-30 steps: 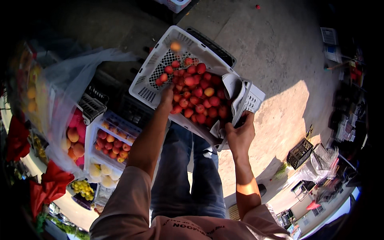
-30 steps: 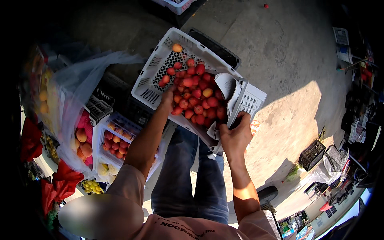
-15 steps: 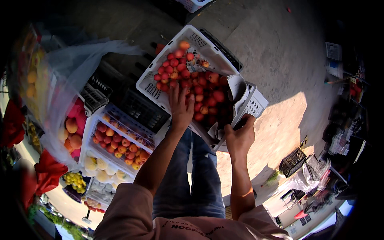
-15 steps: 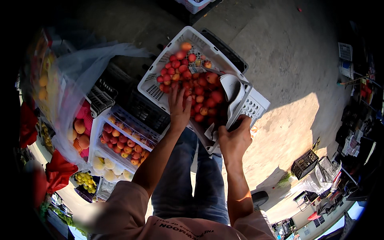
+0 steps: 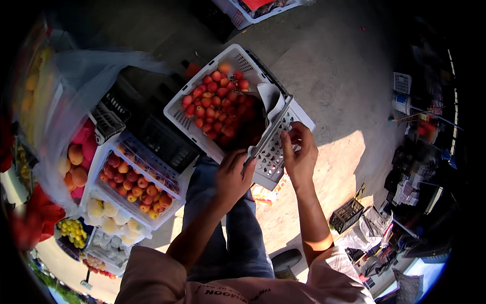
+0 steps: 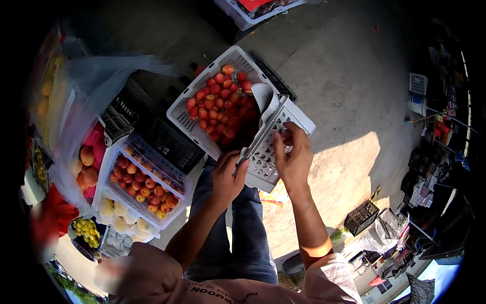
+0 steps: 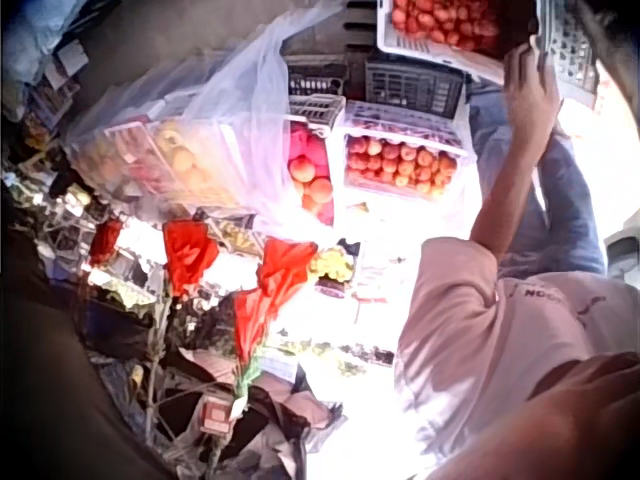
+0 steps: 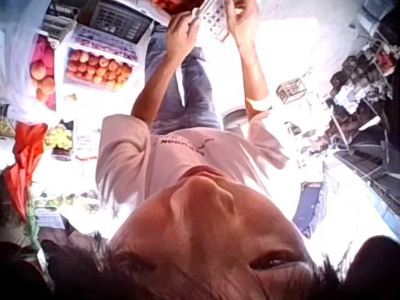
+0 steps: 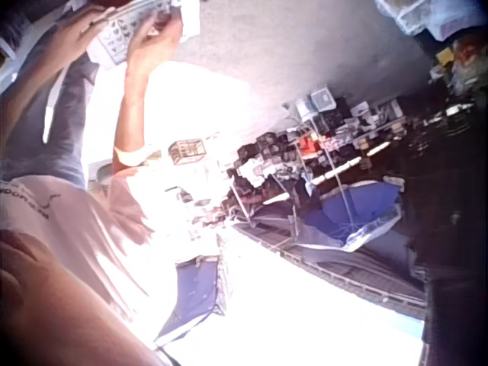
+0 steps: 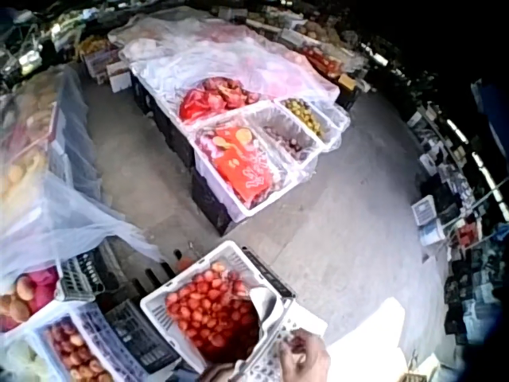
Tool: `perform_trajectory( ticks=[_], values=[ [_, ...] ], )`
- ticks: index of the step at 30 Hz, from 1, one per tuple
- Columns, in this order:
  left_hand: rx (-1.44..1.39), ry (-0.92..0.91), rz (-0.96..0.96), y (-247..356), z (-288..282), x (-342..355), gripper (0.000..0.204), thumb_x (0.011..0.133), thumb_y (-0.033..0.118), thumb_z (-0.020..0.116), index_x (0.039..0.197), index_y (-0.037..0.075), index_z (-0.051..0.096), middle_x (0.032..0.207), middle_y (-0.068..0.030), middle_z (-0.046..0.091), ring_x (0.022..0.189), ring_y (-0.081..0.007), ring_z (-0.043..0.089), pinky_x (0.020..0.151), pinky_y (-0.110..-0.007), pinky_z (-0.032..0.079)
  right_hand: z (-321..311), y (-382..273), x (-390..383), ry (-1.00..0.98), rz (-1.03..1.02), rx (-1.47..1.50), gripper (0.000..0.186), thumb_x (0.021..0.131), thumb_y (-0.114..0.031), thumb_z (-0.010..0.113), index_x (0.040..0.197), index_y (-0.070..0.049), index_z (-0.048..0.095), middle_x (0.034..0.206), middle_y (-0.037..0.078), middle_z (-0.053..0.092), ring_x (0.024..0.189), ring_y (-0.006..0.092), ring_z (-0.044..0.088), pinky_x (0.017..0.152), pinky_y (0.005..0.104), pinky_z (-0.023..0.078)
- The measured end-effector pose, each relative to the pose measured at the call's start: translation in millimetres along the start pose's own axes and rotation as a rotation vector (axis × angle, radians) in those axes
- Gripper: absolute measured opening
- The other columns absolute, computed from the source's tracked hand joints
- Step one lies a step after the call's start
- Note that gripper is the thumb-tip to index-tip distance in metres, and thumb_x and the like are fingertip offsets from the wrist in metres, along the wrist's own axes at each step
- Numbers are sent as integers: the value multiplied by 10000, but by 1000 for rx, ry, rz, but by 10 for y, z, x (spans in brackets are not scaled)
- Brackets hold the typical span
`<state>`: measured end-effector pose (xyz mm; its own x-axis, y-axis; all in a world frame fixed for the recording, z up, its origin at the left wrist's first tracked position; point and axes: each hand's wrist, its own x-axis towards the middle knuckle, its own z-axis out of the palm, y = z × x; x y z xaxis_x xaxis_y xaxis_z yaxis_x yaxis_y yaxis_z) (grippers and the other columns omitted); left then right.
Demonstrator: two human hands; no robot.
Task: The person sits on the ground and sorts apples by hand, picking them from one white crate and placing them into another. The person also moves and repositions crates of apples and other fruits during the process.
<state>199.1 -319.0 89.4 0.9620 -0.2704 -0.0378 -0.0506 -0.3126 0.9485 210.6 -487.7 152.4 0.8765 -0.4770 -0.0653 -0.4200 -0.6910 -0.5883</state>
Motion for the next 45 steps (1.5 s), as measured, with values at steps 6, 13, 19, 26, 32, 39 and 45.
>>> perform_trajectory(
  ticks=[6,13,19,26,32,39,45],
  values=[
    [-2,184,-1,-35,132,-61,203,784,93,762,797,26,570,762,-123,609,683,-312,605,591,-389,480,120,846,269,-44,365,314,303,905,-191,692,1130,-31,569,926,53,583,716,95,513,591,242,422],
    [-170,179,-156,51,-73,-86,170,820,76,727,779,15,574,688,-126,566,596,-275,567,541,-343,435,20,546,256,28,361,436,280,891,-205,722,1067,-31,590,788,-24,578,645,38,455,550,191,380],
    [-310,100,-437,178,-186,-89,163,864,106,709,806,7,594,624,-99,530,531,-134,490,494,-274,385,-245,269,321,59,257,33,299,859,-249,751,996,-7,640,891,46,580,686,100,509,615,246,425],
    [-337,128,-296,355,-272,-20,172,874,117,701,798,8,591,616,-98,525,518,-156,487,493,-284,385,-494,21,279,91,316,50,298,858,-258,755,977,-13,637,815,22,580,612,79,502,552,229,405],
    [-303,86,-250,394,-219,16,186,857,114,715,775,10,585,639,-126,530,523,-235,510,490,-323,385,-622,187,208,144,283,66,313,861,-266,753,984,-3,635,818,19,592,605,65,493,533,223,396],
    [-257,37,-249,573,-351,-49,177,843,96,718,765,19,580,660,-132,542,555,-275,538,501,-342,406,-726,78,36,139,266,40,304,873,-252,743,994,3,629,724,6,588,585,48,457,527,201,359],
    [-287,47,-82,814,-391,-224,164,817,75,735,814,13,583,715,-101,576,583,-243,553,526,-314,430,-986,25,-220,187,315,188,271,892,-228,718,1029,-26,600,703,-33,566,566,24,433,506,179,322]
  ],
)
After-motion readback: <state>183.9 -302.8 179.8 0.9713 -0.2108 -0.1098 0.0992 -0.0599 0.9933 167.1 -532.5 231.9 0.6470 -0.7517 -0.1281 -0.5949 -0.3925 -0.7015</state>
